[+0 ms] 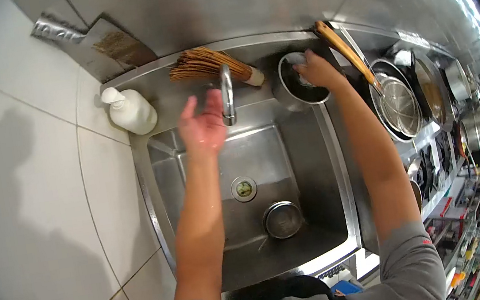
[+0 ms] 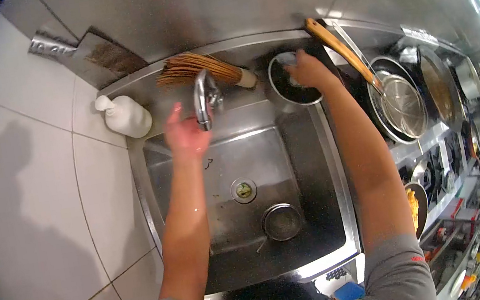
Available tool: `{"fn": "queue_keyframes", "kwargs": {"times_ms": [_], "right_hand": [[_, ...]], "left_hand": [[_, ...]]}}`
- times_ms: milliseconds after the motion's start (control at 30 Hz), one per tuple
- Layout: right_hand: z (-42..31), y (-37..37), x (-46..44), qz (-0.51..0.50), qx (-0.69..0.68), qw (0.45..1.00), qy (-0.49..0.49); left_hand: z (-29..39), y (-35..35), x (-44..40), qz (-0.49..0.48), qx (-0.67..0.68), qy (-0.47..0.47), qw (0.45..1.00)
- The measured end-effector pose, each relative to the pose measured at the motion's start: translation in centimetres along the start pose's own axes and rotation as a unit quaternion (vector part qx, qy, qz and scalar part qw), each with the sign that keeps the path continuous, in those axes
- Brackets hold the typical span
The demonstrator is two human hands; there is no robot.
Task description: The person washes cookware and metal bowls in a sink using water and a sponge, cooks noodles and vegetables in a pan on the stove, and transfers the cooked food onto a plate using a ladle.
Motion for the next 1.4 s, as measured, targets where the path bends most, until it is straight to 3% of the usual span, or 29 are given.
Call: {"fn": "queue_keyframes", "kwargs": {"times_ms": [33, 67, 100, 133, 167, 200, 267, 300, 333, 400, 467, 533, 567, 600, 667, 733, 800, 833, 867, 933, 967, 1000, 1067, 1100, 1133, 1233, 1300, 1333, 1400], "right_hand": [[0.1, -1.4, 0.5, 0.035, -0.086, 0.996, -0.013], [0.2, -2.9, 1.2, 0.072, -0.171, 0.982, -0.028], [0.4, -1.9, 1.4, 0.015, -0.153, 0.988, -0.004], [0.5, -1.2, 1.4, 0.042, -0.080, 0.995, -0.038], [0.9, -0.1, 1.3, 0.029, -0.070, 0.996, -0.045], [1.2, 1.2, 1.4, 0.015, -0.061, 0.997, -0.048], [1.1, 2.4, 1.8, -0.014, -0.056, 0.998, -0.028], [0.9, 2.7, 2.5, -0.060, -0.088, 0.994, 0.012], [2.6, 5.0, 1.5, -0.055, -0.086, 0.995, 0.010], [5.3, 12.4, -1.3, -0.030, -0.061, 0.996, -0.053], [0.3, 9.0, 0.1, -0.144, -0.272, 0.951, -0.038], [-0.8, 8.2, 0.5, -0.149, -0.128, 0.977, -0.078], [-1.3, 7.5, 0.8, -0.148, -0.057, 0.983, -0.096], [-1.6, 7.4, 0.7, -0.168, 0.027, 0.981, -0.088], [-2.0, 5.0, 1.3, -0.167, 0.172, 0.971, -0.025], [-2.9, 6.0, -0.3, -0.130, 0.185, 0.972, -0.067], [-4.0, 4.9, 0.8, -0.097, 0.236, 0.966, -0.038], [-3.5, 5.9, 1.0, -0.149, 0.221, 0.963, -0.028], [-2.3, 6.8, 0.1, -0.112, 0.182, 0.977, -0.008], [0.1, 8.7, -1.5, -0.036, 0.099, 0.994, 0.024], [-0.2, 8.8, -2.2, -0.039, 0.144, 0.988, -0.028], [-0.7, 9.0, -2.8, -0.038, 0.188, 0.978, -0.081], [-0.8, 7.7, -2.7, 0.073, 0.194, 0.974, -0.096], [-1.9, 6.1, -1.5, 0.034, 0.197, 0.976, -0.087], [-0.7, 7.8, -1.8, 0.028, 0.195, 0.976, -0.088], [-0.4, 9.9, -1.9, 0.120, 0.210, 0.952, -0.186], [-0.2, 7.3, -0.4, 0.094, 0.107, 0.990, -0.011], [-0.1, 7.5, -1.0, 0.093, 0.106, 0.990, -0.012], [-0.1, 10.3, -2.5, -0.017, 0.159, 0.979, -0.124]], "left_hand": [[0.6, -0.4, 0.9, 0.031, 0.108, 0.006, 0.994], [-0.2, -1.0, 1.4, 0.034, 0.103, -0.002, 0.994], [0.0, -1.3, 2.1, 0.021, -0.072, 0.061, 0.995], [0.2, -0.7, 3.0, 0.002, -0.243, 0.126, 0.962], [0.9, 2.7, 5.8, -0.129, -0.290, 0.224, 0.921], [0.0, 4.6, 6.8, -0.137, -0.295, 0.216, 0.921], [-1.6, 9.8, 10.4, -0.158, -0.493, 0.400, 0.756], [-3.5, 9.9, 9.0, -0.129, -0.547, 0.436, 0.703], [-6.2, 11.5, 8.5, -0.110, -0.634, 0.429, 0.634], [-10.5, 13.7, 4.9, -0.090, -0.652, 0.411, 0.631], [-12.8, 16.0, 2.4, -0.085, -0.657, 0.383, 0.643], [-12.9, 17.2, 0.5, -0.129, -0.635, 0.361, 0.671], [-13.0, 16.6, 0.9, -0.166, -0.704, 0.279, 0.632], [-12.5, 14.6, 1.0, -0.166, -0.706, 0.274, 0.631], [-9.8, 8.5, 2.6, -0.095, -0.701, 0.471, 0.527], [-10.0, -1.6, 3.5, -0.073, -0.728, 0.434, 0.525], [-14.9, -13.5, 4.1, -0.111, -0.831, 0.211, 0.502], [-18.3, -18.4, 5.5, -0.180, -0.879, 0.108, 0.427], [-21.3, -23.5, 7.5, -0.252, -0.905, 0.003, 0.344], [-24.6, -31.0, 11.3, -0.374, -0.910, 0.085, 0.161], [-25.7, -35.4, 11.5, -0.366, -0.923, 0.006, 0.115], [-26.2, -37.0, 11.9, -0.366, -0.923, 0.001, 0.122], [-26.2, -41.3, 12.0, -0.339, -0.939, -0.055, 0.029], [-26.4, -42.9, 12.0, -0.339, -0.938, -0.063, 0.032], [-26.4, -43.6, 10.9, -0.328, -0.943, 0.006, -0.053], [-26.5, -43.5, 9.3, -0.310, -0.931, 0.071, -0.178], [-26.3, -42.4, 8.3, -0.310, -0.922, 0.072, -0.221], [-26.4, -41.3, 8.2, -0.312, -0.924, 0.067, -0.212], [-26.9, -41.3, 7.9, -0.316, -0.925, 0.064, -0.201]]}}
Point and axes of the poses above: each hand's wrist, its own x-axis away from the middle knuckle, its own y-axis out of the palm, z = x × y, the point moved 10 cm from there along -x, towards the middle knuckle, and after that the axes turned 9 degrees about z, right-handed, at the moved point
